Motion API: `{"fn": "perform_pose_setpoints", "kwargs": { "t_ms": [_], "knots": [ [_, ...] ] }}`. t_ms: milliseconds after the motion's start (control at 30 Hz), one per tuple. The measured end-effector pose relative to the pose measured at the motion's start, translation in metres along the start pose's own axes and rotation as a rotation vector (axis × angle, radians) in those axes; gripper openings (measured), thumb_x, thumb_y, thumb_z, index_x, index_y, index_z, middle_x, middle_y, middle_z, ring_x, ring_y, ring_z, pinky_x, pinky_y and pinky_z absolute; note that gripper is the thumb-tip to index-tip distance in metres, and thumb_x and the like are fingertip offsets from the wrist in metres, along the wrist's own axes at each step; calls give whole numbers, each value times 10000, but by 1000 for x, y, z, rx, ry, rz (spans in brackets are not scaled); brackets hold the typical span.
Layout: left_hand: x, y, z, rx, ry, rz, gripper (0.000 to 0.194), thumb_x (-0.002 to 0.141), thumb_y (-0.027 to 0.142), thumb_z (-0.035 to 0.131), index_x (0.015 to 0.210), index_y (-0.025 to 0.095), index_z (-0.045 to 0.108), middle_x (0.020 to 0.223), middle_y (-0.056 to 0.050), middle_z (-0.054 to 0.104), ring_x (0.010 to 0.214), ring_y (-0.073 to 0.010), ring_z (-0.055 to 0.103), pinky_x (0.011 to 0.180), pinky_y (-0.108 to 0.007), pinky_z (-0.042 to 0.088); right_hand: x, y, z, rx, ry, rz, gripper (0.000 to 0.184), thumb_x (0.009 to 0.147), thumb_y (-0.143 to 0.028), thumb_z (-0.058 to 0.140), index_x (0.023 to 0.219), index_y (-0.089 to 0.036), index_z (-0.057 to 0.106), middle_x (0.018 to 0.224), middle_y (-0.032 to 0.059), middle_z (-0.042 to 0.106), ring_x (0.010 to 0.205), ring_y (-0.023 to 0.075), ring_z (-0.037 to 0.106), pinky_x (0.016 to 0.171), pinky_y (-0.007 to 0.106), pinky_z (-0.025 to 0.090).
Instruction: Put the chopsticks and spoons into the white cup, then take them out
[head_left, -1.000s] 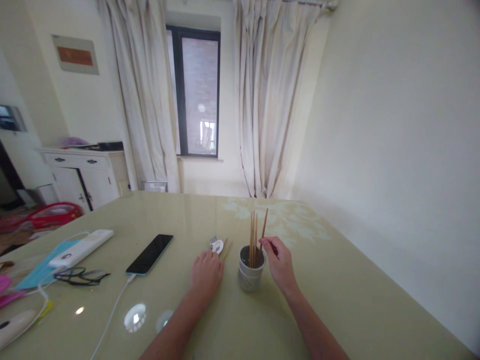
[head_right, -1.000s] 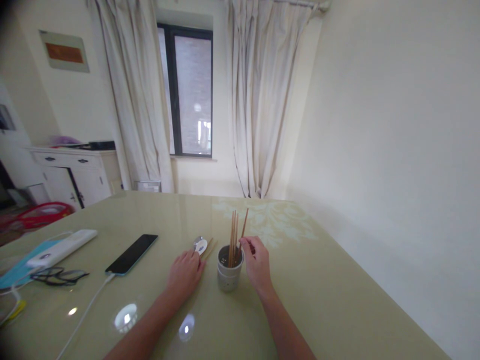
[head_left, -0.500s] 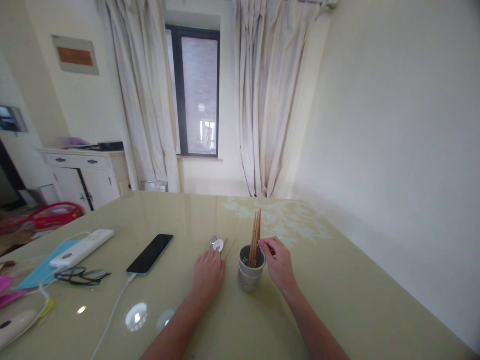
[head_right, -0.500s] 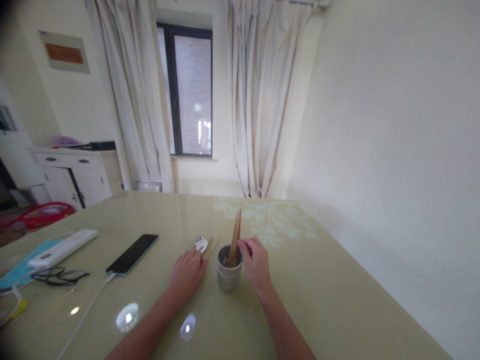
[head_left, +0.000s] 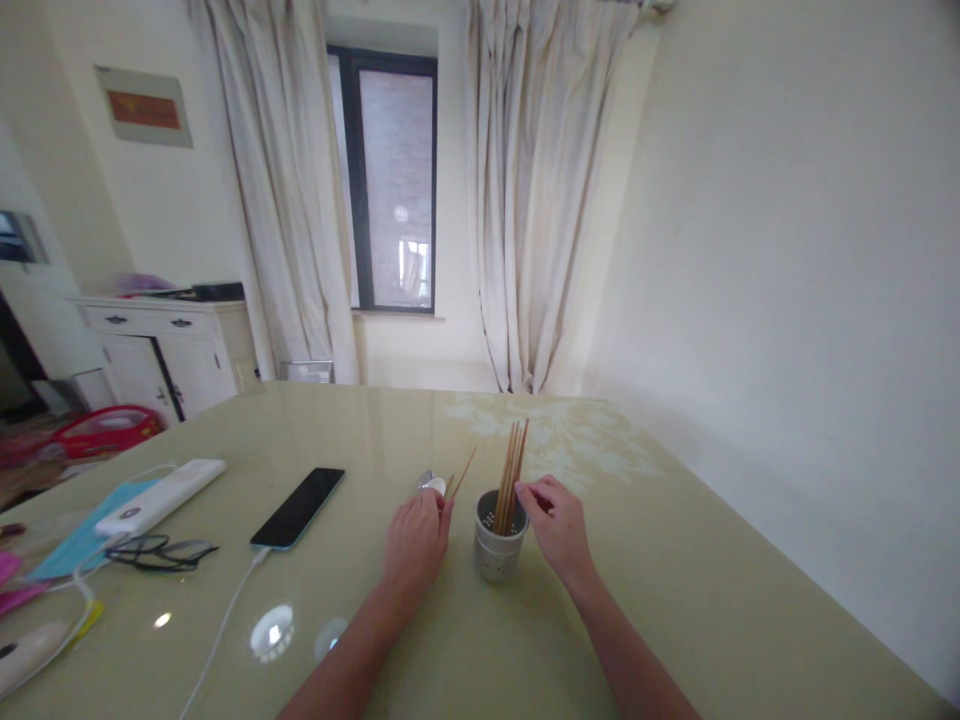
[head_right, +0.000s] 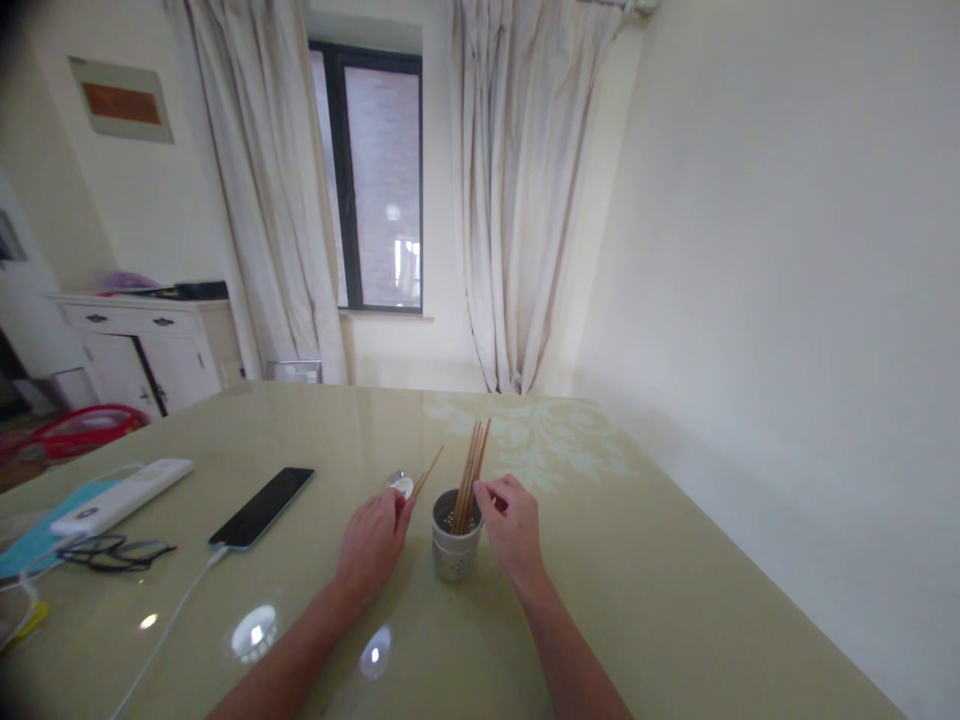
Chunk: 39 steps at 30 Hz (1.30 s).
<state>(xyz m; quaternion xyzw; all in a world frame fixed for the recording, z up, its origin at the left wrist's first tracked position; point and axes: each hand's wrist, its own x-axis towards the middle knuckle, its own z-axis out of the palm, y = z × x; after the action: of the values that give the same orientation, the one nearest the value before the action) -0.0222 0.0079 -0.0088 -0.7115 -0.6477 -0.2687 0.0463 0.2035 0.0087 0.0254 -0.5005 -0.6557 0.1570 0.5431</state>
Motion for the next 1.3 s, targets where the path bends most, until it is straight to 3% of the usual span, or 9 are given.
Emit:
{"fn": "perform_pose_setpoints", "kwargs": {
  "t_ms": [167,267,433,533,633,800,933,1067,1300],
  "knots": [
    [-1,1,-1,-94,-18,-91,252,1099,329,402,1038,195,607,891,-84,781,843,-249,768,745,-327,507,1,-4,-2,3,-17,-37,590,1007,-639,554,706,-184,780,692,43,622,600,183,594,565,303,442],
    [-4,-1,-1,-236,128,-59,244,1101,315,361,1126,201,576,851,-52,769,725,-225,754,640,-300,499,-3,-10,-5,-17,100,-89,505,1048,-556,536,848,-181,809,752,51,650,640,186,599,600,307,468],
    [-12,6,-12,-402,529,498,154,1068,216,451,1154,199,578,879,-48,749,748,-172,732,714,-279,562,-19,-24,-6,39,28,-364,262,1046,-390,623,1157,-226,795,909,76,727,819,220,670,741,331,551],
    [-17,17,-21,-393,550,741,206,1034,131,529,1218,202,589,934,-49,765,821,-159,729,793,-286,580,-28,-32,-1,129,-86,-447,221,1041,-323,641,1195,-256,785,994,84,772,936,238,714,834,352,579],
    [-19,21,-23,-384,525,803,289,1027,108,540,1296,202,586,1002,-62,776,881,-160,731,830,-294,584,-31,-38,3,268,-94,-342,180,1050,-314,627,1094,-256,792,1014,80,795,940,227,741,819,331,594],
    [-12,7,-13,-354,434,522,246,1080,210,422,1209,203,631,1016,-81,759,952,-200,719,873,-337,572,-16,-29,-6,632,242,-56,231,1057,-439,612,1035,-224,695,864,59,795,684,181,713,643,291,569],
    [-1,-11,-1,-78,152,156,228,1061,218,450,1039,207,676,1019,-89,748,983,-252,699,903,-387,541,0,-12,-22,648,484,18,325,995,-523,685,1045,-202,671,844,63,783,668,176,690,637,295,552],
    [1,-20,2,107,-128,30,236,1041,194,472,1148,189,682,1189,-117,732,1114,-282,673,956,-403,510,3,-6,-23,519,387,52,383,967,-555,696,1061,-185,719,795,50,754,645,173,649,619,297,537],
    [-1,-16,0,176,-193,-6,310,1044,140,410,1197,176,677,1250,-129,716,1147,-263,666,954,-380,492,-5,-8,-4,270,99,36,432,960,-554,669,1096,-178,832,771,36,685,647,174,592,574,285,477]
  ]
}}
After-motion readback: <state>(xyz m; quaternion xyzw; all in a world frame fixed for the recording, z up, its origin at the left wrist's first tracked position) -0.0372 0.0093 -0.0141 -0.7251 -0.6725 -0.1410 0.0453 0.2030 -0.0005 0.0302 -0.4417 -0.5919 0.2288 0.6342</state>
